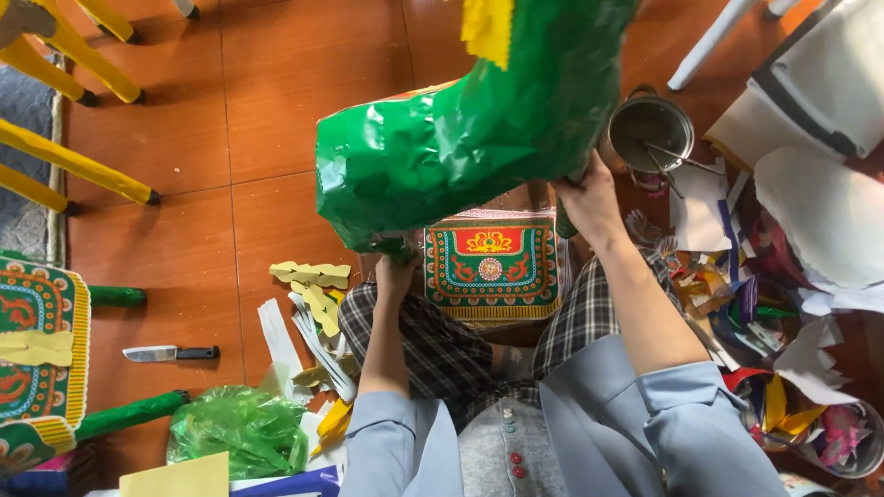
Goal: Decorating paper horse figures with colorful paper and decorative elements.
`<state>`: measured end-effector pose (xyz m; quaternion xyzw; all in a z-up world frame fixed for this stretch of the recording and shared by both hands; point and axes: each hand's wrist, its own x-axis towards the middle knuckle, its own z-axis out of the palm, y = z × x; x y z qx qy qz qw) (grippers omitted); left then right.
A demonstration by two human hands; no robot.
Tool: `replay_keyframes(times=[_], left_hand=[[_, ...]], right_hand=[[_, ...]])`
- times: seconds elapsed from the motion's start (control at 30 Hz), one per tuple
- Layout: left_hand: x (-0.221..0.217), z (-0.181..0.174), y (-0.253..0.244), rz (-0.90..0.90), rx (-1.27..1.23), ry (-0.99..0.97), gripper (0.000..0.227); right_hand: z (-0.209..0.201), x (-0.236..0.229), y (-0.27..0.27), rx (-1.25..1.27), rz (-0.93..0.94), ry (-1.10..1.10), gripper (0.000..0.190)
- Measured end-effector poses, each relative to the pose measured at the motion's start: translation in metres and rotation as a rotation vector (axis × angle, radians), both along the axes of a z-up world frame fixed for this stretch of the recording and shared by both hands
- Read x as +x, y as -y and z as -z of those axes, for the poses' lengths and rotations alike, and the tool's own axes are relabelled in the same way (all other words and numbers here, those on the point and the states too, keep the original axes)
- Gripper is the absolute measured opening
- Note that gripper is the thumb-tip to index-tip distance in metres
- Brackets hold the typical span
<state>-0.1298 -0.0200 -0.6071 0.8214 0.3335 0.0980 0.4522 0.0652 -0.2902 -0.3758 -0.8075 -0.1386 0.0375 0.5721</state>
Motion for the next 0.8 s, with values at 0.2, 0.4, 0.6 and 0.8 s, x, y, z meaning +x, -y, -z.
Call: replay_keyframes(times=[0.2, 0.4, 0.6, 0.8], left_hand=[[-0.007, -0.002, -0.004, 0.046, 0.047, -0.061, 0.049], [-0.010, -0.035, 0.012, 0.028, -0.001, -0.102, 0.052], [-0.041, -0.075, 0.022, -0.153, -0.084, -0.003, 0.065], [-0.064, -0.089, 0.058, -0.332, 0.074, 0.129, 0.025]], right_hand=[[-0.007, -0.009, -0.004, -0.008, -0.005, -0.005, 0.037], [-0.025, -0.012, -0.001, 0.035, -0.027, 0.047, 0.054], [0.070, 0.021, 0.059, -0.643, -0.179, -0.151, 0.081], [0.162, 0.113, 0.137, -0.992, -0.011, 0.190, 0.041]])
